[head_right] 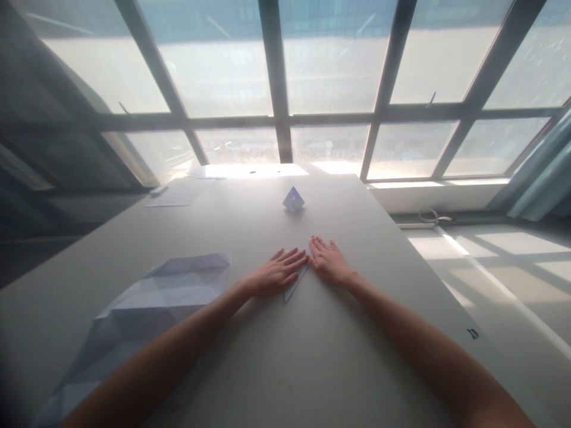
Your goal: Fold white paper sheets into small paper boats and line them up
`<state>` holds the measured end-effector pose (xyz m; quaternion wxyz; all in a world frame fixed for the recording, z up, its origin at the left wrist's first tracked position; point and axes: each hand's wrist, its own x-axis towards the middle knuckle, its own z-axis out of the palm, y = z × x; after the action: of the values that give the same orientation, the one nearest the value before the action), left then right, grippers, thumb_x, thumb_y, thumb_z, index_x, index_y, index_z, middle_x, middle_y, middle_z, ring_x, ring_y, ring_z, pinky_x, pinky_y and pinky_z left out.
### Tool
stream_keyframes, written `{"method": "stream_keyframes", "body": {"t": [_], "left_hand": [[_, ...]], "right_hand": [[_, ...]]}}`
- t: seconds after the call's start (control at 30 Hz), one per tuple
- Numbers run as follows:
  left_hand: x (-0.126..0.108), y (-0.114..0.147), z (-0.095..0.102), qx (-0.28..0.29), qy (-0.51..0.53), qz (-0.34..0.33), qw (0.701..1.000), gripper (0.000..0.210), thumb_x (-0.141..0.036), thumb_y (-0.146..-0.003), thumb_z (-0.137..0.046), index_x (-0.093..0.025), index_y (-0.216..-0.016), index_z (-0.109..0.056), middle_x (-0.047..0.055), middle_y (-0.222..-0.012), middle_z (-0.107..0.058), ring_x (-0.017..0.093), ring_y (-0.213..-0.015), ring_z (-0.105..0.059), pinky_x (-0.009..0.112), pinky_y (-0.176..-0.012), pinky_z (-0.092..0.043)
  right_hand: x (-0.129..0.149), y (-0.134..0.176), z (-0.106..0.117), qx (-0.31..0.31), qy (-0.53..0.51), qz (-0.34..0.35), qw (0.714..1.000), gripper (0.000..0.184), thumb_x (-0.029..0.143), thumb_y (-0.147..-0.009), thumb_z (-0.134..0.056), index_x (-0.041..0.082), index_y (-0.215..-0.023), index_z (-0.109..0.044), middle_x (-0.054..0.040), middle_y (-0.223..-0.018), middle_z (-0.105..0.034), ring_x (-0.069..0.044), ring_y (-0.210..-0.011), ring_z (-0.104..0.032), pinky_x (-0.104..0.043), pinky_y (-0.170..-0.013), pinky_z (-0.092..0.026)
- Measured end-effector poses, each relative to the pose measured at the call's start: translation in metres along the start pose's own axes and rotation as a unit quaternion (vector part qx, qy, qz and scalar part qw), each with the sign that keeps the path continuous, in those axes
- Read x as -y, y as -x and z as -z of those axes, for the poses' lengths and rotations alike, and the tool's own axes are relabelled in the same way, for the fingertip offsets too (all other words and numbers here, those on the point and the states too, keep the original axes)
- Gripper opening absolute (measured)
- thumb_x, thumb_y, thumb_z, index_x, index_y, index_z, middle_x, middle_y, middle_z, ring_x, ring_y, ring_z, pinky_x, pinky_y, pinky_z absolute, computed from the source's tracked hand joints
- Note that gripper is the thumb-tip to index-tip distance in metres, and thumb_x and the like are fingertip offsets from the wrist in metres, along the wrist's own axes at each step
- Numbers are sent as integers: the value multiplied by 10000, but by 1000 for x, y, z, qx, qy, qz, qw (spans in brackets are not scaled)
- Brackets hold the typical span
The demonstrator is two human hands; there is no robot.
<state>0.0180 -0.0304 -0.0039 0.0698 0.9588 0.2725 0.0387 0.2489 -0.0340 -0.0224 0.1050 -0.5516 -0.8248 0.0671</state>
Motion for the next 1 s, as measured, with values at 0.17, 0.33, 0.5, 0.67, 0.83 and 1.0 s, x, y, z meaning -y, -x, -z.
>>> {"method": "stream_keyframes", "body": {"t": [0.17, 0.33, 0.5, 0.67, 0.83, 1.0], "left_hand": [[2, -1, -2, 5, -1, 0, 1000, 535, -446, -1041, -239, -346, -1556, -132, -11, -1618, -155, 230, -1496, -114, 475, -1196, -77], [2, -2, -1, 7, 5, -1, 1000, 532, -454, -1042, -223, -333, -1555, -156, -12, -1617, -158, 228, -1497, -108, 475, -1197, -65], [2, -1, 0, 1, 10, -1, 1000, 527, -454, -1044, -213, -346, -1555, -141, -23, -1616, -155, 218, -1498, -102, 469, -1199, -51], [2, -2, -4, -20, 11, 7, 1000, 524, -430, -1047, -222, -336, -1556, -140, -18, -1607, -194, 199, -1493, -136, 440, -1205, -67], [1, -4, -7, -34, 16, 22, 999, 532, -442, -1047, -227, -323, -1558, -142, -11, -1599, -222, 197, -1488, -160, 430, -1206, -84], [1, -4, -7, -24, 24, 22, 999, 531, -439, -1048, -223, -330, -1558, -127, -22, -1603, -204, 196, -1492, -138, 442, -1208, -75]], "right_hand": [[-9, -4, -5, -6, -1, -74, 997, 665, 484, -998, -234, 89, -1532, -250, -159, -1603, -169, -263, -1489, -122, -517, -1186, -85], [-11, -5, -6, -16, -9, -90, 996, 652, 433, -992, -257, 51, -1521, -262, -172, -1599, -178, -273, -1489, -117, -521, -1186, -96], [-1, -4, -2, -58, -25, -9, 998, 584, 271, -968, -272, 54, -1510, -297, -157, -1586, -241, -232, -1485, -155, -472, -1198, -110], [10, -1, -2, -10, -23, 45, 999, 603, 310, -960, -306, 58, -1509, -307, -166, -1569, -286, -224, -1476, -192, -438, -1200, -113], [15, 0, -4, 2, -10, 32, 999, 803, 577, -938, -367, 46, -1528, -246, -183, -1595, -188, -259, -1491, -114, -453, -1200, -70], [10, -1, -1, 22, -15, 18, 999, 787, 636, -957, -258, 113, -1545, -225, -130, -1607, -163, -249, -1492, -113, -485, -1197, -42]]}}
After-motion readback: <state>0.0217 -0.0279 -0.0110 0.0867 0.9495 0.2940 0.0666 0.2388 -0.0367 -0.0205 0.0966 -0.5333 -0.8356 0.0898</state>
